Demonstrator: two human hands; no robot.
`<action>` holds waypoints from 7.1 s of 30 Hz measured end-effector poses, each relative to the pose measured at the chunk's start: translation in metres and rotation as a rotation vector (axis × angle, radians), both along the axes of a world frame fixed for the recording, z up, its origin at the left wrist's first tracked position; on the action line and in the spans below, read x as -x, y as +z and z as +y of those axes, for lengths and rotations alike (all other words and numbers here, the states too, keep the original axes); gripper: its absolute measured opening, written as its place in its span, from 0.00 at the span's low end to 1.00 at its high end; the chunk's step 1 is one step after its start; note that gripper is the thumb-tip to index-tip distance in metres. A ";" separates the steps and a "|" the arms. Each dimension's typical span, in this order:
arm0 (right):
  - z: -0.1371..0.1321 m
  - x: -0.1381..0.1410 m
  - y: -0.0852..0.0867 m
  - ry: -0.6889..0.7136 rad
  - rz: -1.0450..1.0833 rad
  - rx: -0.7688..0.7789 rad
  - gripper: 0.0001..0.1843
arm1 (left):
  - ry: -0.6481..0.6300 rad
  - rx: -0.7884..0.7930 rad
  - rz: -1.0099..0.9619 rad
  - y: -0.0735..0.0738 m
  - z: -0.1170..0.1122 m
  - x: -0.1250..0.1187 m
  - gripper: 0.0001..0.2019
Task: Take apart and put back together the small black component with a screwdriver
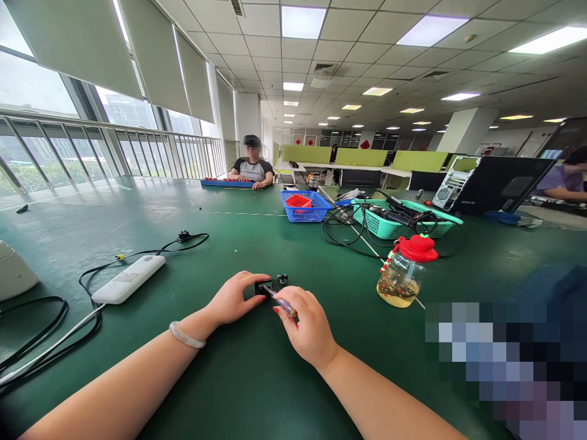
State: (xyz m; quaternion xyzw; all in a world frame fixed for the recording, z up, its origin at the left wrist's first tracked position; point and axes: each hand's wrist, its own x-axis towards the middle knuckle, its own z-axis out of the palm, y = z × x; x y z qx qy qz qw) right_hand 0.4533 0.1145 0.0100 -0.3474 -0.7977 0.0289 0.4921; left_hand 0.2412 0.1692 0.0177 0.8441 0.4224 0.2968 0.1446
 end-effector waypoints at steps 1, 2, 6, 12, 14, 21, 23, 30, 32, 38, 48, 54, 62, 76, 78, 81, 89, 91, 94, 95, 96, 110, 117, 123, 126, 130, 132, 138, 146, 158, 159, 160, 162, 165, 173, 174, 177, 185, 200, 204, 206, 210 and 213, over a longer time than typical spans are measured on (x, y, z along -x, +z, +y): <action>0.000 0.000 0.000 -0.005 0.026 -0.012 0.09 | 0.029 0.003 -0.015 0.000 0.000 0.000 0.21; 0.000 -0.001 0.001 -0.013 0.048 -0.022 0.10 | 0.062 0.002 -0.030 -0.001 0.001 0.000 0.21; 0.003 -0.001 0.001 -0.071 0.087 -0.016 0.11 | 0.197 -0.007 -0.016 -0.006 0.005 0.002 0.23; 0.017 -0.004 -0.008 -0.174 0.162 0.109 0.12 | 0.337 0.009 0.214 -0.012 0.008 0.004 0.27; 0.020 -0.006 -0.011 -0.203 0.179 0.139 0.12 | 0.343 0.001 0.295 -0.010 0.006 0.004 0.25; 0.024 -0.007 -0.015 -0.237 0.215 0.173 0.13 | 0.341 -0.007 0.323 -0.005 0.002 0.002 0.20; 0.023 -0.007 -0.015 -0.233 0.216 0.182 0.13 | 0.337 0.009 0.317 -0.006 0.002 0.002 0.20; 0.023 -0.006 -0.014 -0.220 0.224 0.174 0.12 | 0.327 -0.004 0.258 -0.005 0.001 -0.001 0.17; 0.023 -0.007 -0.014 -0.219 0.219 0.178 0.12 | 0.225 -0.009 0.210 -0.005 0.000 -0.002 0.20; 0.024 -0.008 -0.014 -0.224 0.197 0.192 0.11 | -0.094 0.047 0.229 -0.009 -0.003 -0.002 0.28; 0.023 -0.007 -0.014 -0.226 0.191 0.221 0.12 | -0.073 0.024 0.241 -0.010 0.001 -0.002 0.19; 0.021 -0.005 -0.011 -0.225 0.202 0.272 0.13 | -0.028 0.021 0.258 -0.015 0.003 -0.002 0.17; 0.019 -0.004 -0.009 -0.211 0.190 0.262 0.12 | 0.083 0.056 0.293 -0.012 0.003 -0.004 0.18; 0.007 -0.001 -0.007 -0.229 0.162 0.164 0.08 | 0.151 0.054 0.283 -0.011 -0.001 -0.002 0.23; 0.005 -0.001 -0.006 -0.231 0.164 0.148 0.08 | 0.146 0.048 0.278 -0.011 -0.001 -0.003 0.25; 0.003 0.000 -0.003 -0.208 0.168 0.129 0.07 | 0.141 0.049 0.279 -0.011 -0.001 -0.002 0.27; -0.003 0.001 0.002 -0.044 0.093 0.022 0.05 | 0.079 0.065 0.291 -0.011 -0.002 -0.001 0.33; -0.003 0.001 0.002 -0.025 0.063 -0.017 0.06 | 0.055 0.064 0.292 -0.011 -0.002 -0.001 0.33; -0.004 0.001 0.003 0.003 0.045 -0.046 0.07 | 0.049 0.067 0.292 -0.010 -0.003 -0.002 0.30; -0.004 0.001 0.004 0.012 0.045 -0.054 0.07 | 0.052 0.069 0.294 -0.010 -0.003 -0.002 0.29; -0.005 0.002 0.005 0.017 0.046 -0.060 0.07 | 0.056 0.070 0.295 -0.010 -0.003 -0.002 0.28; -0.006 0.002 0.007 0.018 0.040 -0.047 0.06 | 0.047 0.067 0.284 -0.010 -0.003 -0.001 0.29; -0.007 0.001 0.007 0.103 0.018 -0.067 0.06 | 0.036 0.065 0.282 -0.011 -0.003 -0.001 0.34; -0.007 0.002 0.010 0.161 -0.009 -0.031 0.05 | 0.039 0.063 0.293 -0.011 -0.003 -0.001 0.32; -0.008 0.003 0.010 0.216 -0.041 -0.063 0.05 | 0.047 0.063 0.290 -0.011 -0.003 -0.002 0.28; -0.010 0.004 0.012 0.208 -0.077 -0.107 0.06 | 0.050 0.054 0.277 -0.013 -0.001 -0.002 0.24; -0.010 0.003 0.012 0.177 -0.064 -0.134 0.06 | 0.048 0.044 0.277 -0.014 -0.001 -0.002 0.24; -0.010 0.001 0.013 0.048 0.029 -0.139 0.06 | 0.043 0.046 0.271 -0.013 -0.002 -0.001 0.25; -0.011 0.001 0.013 0.017 0.023 -0.085 0.05 | 0.044 0.056 0.269 -0.014 -0.001 -0.001 0.27; -0.010 0.001 0.011 0.010 -0.004 -0.074 0.04 | 0.048 0.059 0.275 -0.012 -0.002 -0.002 0.26; -0.009 0.001 0.011 0.005 -0.007 -0.070 0.04 | 0.049 0.059 0.276 -0.012 -0.002 -0.002 0.26; -0.009 0.001 0.011 0.001 -0.008 -0.067 0.04 | 0.048 0.059 0.277 -0.012 -0.002 -0.002 0.26; -0.009 0.001 0.011 0.000 -0.004 -0.068 0.04 | 0.047 0.060 0.277 -0.012 -0.002 -0.001 0.26; -0.009 0.002 0.010 -0.001 -0.006 -0.061 0.04 | 0.048 0.063 0.278 -0.013 -0.002 -0.001 0.26; -0.005 0.003 0.007 -0.007 -0.010 -0.052 0.04 | 0.047 0.062 0.275 -0.013 -0.002 -0.002 0.25; -0.005 0.002 0.007 -0.007 -0.012 -0.052 0.04 | 0.047 0.061 0.275 -0.013 -0.002 -0.002 0.25; -0.005 0.002 0.007 -0.004 -0.015 -0.049 0.04 | 0.047 0.058 0.275 -0.013 -0.002 -0.001 0.25; -0.005 0.002 0.005 0.001 -0.010 -0.039 0.04 | 0.047 0.057 0.277 -0.014 -0.001 -0.001 0.25; -0.002 0.001 0.003 0.033 -0.018 -0.104 0.06 | 0.045 0.048 0.272 -0.014 -0.001 -0.002 0.25; 0.003 0.001 -0.001 -0.081 -0.041 -0.154 0.09 | 0.044 0.040 0.276 -0.015 -0.001 -0.002 0.25; 0.007 0.001 -0.004 -0.120 -0.082 -0.147 0.11 | 0.050 0.038 0.278 -0.015 -0.001 -0.001 0.25; 0.016 0.004 -0.013 -0.138 -0.180 -0.053 0.11 | 0.079 0.030 0.287 -0.015 -0.004 -0.002 0.25; 0.020 0.007 -0.020 -0.173 -0.236 0.022 0.09 | 0.140 0.027 0.306 -0.013 -0.010 -0.006 0.25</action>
